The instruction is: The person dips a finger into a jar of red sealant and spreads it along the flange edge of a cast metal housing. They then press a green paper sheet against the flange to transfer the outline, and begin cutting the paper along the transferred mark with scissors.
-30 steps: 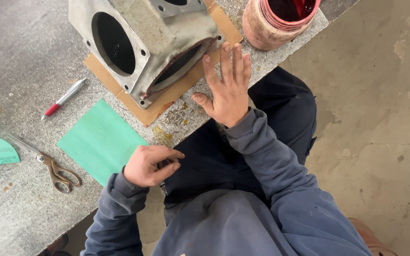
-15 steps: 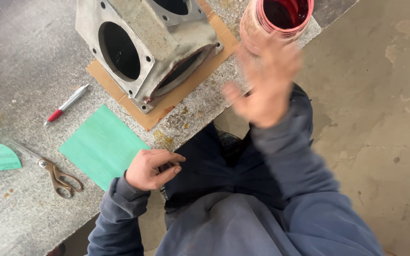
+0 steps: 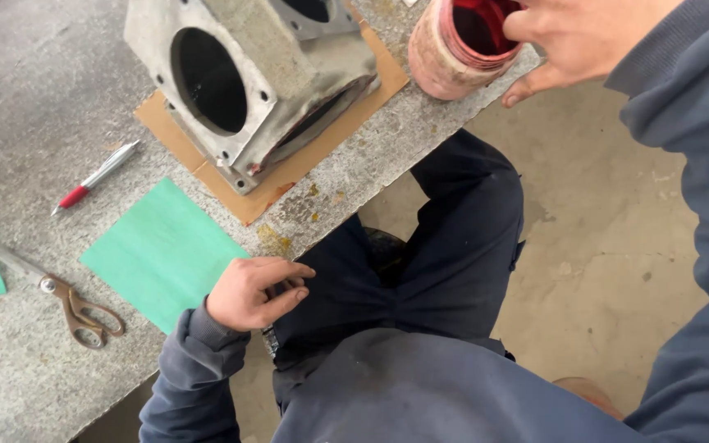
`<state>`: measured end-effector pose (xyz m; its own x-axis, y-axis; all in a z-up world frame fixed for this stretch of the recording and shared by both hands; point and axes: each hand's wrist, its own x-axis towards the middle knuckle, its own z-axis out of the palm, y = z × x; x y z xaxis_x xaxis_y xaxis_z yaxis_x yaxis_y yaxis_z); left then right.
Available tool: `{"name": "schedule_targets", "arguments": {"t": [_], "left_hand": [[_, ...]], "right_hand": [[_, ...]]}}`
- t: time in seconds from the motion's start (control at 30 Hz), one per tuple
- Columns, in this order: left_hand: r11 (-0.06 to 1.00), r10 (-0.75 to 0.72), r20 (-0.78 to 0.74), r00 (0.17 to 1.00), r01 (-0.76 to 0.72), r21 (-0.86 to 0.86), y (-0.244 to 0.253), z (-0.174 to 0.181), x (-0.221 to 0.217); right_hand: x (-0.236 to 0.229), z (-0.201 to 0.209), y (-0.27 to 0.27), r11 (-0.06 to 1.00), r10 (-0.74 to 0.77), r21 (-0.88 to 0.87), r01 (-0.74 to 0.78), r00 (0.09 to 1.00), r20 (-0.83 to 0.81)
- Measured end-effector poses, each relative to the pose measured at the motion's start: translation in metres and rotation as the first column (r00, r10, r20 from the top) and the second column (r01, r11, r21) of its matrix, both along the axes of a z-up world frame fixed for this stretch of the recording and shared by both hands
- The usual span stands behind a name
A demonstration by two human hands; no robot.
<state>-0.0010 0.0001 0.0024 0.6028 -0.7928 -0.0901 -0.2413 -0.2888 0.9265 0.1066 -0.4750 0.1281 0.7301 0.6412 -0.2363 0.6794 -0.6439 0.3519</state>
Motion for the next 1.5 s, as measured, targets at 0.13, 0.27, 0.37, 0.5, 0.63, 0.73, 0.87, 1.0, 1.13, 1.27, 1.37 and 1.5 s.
{"name": "schedule_targets", "arguments": {"t": [0.13, 0.27, 0.37, 0.5, 0.63, 0.73, 0.87, 1.0, 1.13, 1.27, 1.37, 1.5], "left_hand": [[0.998, -0.012, 0.041, 0.999, 0.014, -0.064, 0.001, -0.001, -0.001], [0.997, -0.028, 0.003, 1.000, 0.028, -0.077, 0.002, -0.001, 0.002], [0.996, -0.034, 0.051, 0.998, 0.038, -0.085, 0.002, -0.002, 0.002], [0.997, 0.002, 0.007, 1.000, -0.001, -0.073, 0.002, -0.004, -0.002], [0.998, -0.014, 0.052, 0.999, 0.017, -0.055, 0.004, -0.006, -0.004], [0.998, -0.004, 0.073, 0.997, 0.008, -0.066, 0.006, -0.004, -0.005], [0.999, -0.017, 0.077, 0.997, 0.021, -0.050, 0.004, -0.004, -0.005], [0.998, -0.016, 0.067, 0.998, 0.020, -0.064, 0.005, -0.004, -0.006], [0.997, -0.018, 0.071, 0.997, 0.023, -0.070, 0.006, -0.005, -0.005], [0.997, -0.032, 0.076, 0.997, 0.037, -0.064, 0.005, -0.006, -0.005], [0.997, -0.046, 0.086, 0.995, 0.052, -0.066, 0.006, -0.005, -0.004], [0.996, -0.075, 0.092, 0.993, 0.078, -0.034, 0.005, -0.003, -0.003]], "right_hand": [[0.000, 0.002, 0.009, 0.997, -0.012, 0.080, 0.016, 0.998, -0.053], [-0.033, 0.027, 0.036, 0.942, -0.087, 0.330, 0.053, 0.992, 0.090], [-0.082, -0.002, 0.067, 0.701, -0.384, 0.706, 0.103, 0.888, 0.252], [-0.124, -0.107, 0.161, -0.260, -0.328, 0.900, 0.350, 0.845, -0.423], [-0.120, -0.158, 0.231, -0.613, -0.078, 0.704, 0.357, 0.860, -0.504], [-0.116, -0.158, 0.257, -0.611, -0.030, 0.680, 0.405, 0.847, -0.531], [-0.116, -0.167, 0.263, -0.499, -0.081, 0.742, 0.448, 0.828, -0.554], [-0.110, -0.153, 0.265, -0.344, -0.203, 0.838, 0.425, 0.837, -0.508], [-0.107, -0.150, 0.269, -0.371, -0.189, 0.835, 0.407, 0.847, -0.497], [-0.108, -0.148, 0.271, -0.290, -0.265, 0.873, 0.393, 0.843, -0.468], [-0.114, -0.152, 0.273, -0.202, -0.358, 0.902, 0.381, 0.829, -0.430], [-0.116, -0.146, 0.274, -0.093, -0.453, 0.923, 0.374, 0.809, -0.374]]}}
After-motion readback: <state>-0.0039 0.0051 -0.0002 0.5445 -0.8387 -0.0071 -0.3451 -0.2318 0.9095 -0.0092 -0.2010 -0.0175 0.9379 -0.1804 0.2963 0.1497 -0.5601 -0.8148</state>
